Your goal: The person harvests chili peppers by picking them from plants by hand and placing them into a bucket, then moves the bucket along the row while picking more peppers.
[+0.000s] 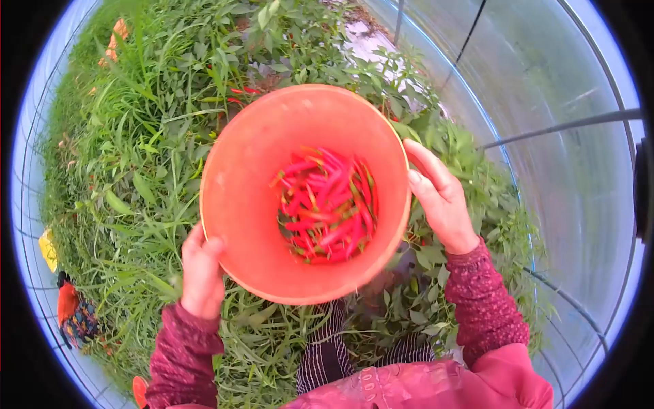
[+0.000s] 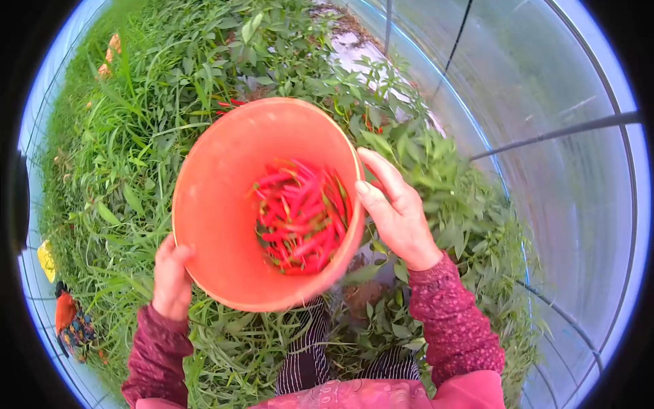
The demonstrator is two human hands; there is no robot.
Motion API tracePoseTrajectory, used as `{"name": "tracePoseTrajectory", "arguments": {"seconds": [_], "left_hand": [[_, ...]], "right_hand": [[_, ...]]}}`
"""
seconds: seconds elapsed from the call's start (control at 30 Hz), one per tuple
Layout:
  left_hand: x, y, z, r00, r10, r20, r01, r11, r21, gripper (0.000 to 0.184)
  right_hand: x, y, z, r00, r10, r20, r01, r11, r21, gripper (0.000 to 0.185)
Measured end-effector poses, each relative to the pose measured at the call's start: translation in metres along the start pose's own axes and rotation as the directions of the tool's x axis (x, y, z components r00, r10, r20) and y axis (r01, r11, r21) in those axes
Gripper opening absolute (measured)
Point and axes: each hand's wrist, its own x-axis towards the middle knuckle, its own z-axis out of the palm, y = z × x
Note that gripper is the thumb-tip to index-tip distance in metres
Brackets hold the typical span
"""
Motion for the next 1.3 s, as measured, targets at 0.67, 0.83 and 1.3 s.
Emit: {"name": "tracePoseTrajectory", "arguments": {"seconds": [0.67,0.83,1.3], "left_hand": [[0.594,-0.221,-0.051,0.781,0.363,0.509,-0.606,0.637,0.475,0.033],[0.541,-0.228,-0.027,0.975,0.069,0.213,-0.125,0.956,0.266,0.029],[0.036,-0.362,0.289,0.095,-0.272,0.958,-0.724,0.641,0.254,0.056]], "right_hand": [[-0.201,0.245,-0.155,0.946,0.32,-0.054,-0.069,0.036,-0.997,0.055],[-0.215,0.252,-0.154,0.976,0.217,-0.028,-0.086,0.261,-0.961,0.055],[-0.277,0.275,-0.134,0.483,0.869,-0.108,-0.825,0.493,0.276,0.045]]}}
